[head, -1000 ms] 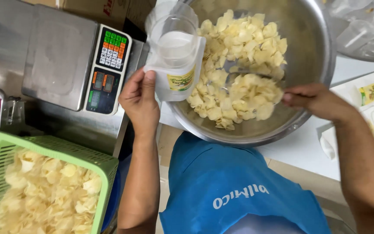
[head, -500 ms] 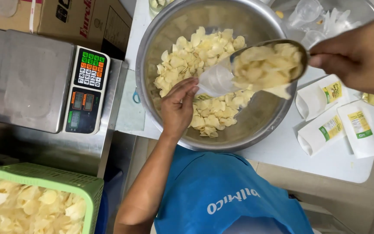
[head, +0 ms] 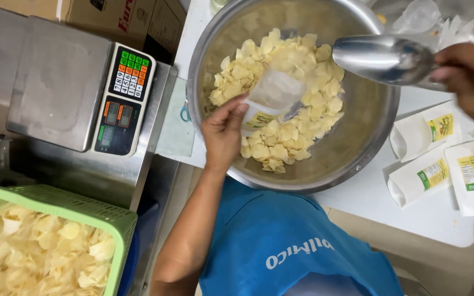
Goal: Packaging chips from a large bowl into individual bags using a scoop and a digital scale for weight verification.
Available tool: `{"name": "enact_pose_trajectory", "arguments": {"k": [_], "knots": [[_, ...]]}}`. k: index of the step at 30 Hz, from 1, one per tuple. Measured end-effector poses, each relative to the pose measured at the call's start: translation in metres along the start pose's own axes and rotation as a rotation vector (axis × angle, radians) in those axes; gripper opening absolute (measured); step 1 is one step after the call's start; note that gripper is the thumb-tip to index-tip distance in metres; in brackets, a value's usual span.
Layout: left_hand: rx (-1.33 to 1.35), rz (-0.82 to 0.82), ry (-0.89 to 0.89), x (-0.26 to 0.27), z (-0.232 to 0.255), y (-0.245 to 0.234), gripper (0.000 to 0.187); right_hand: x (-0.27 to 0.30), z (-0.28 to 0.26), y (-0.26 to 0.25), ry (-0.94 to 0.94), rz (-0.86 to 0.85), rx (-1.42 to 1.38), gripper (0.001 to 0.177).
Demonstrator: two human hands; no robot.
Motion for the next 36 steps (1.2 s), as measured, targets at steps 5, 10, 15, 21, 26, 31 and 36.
{"name": "enact_pose_trajectory", "arguments": {"k": [5,10,15,21,26,31,36], "knots": [[0.098,0.278,-0.203,-0.010,-0.010,-0.046,0.021,-0.003,0.069,0.115,0.417,-0.445,0.992,0.034],[0.232,0.342,-0.197,-0.015,-0.006,-0.069,0.025,0.024,0.087,0.179,0.341,-0.606,1.193,0.024],[0.266,0.356,-0.204,-0.016,-0.012,-0.078,0.023,0.053,0.057,0.206,0.547,-0.956,0.945,0.041],[0.176,0.445,-0.207,-0.014,-0.038,-0.099,0.016,0.074,0.053,0.243,0.571,-0.540,0.219,0.031],[0.216,0.474,-0.192,-0.015,-0.035,-0.101,0.015,0.076,0.093,0.210,0.515,-0.129,0.458,0.030],[0.207,0.466,-0.208,-0.015,-0.032,-0.097,0.015,0.065,0.103,0.238,0.492,-0.158,0.472,0.028],[0.184,0.489,-0.205,-0.013,-0.033,-0.100,0.014,0.054,0.068,0.264,0.475,-0.231,0.272,0.033]]}}
Point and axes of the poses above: each hand's wrist, its own x-axis away from the middle knuckle, its own y-axis out of the palm, z = x × y, the point moved 8 cm from there along -x, towards the middle knuckle, and after that the axes turned 2 degrees about z, right-handed, at the moved point
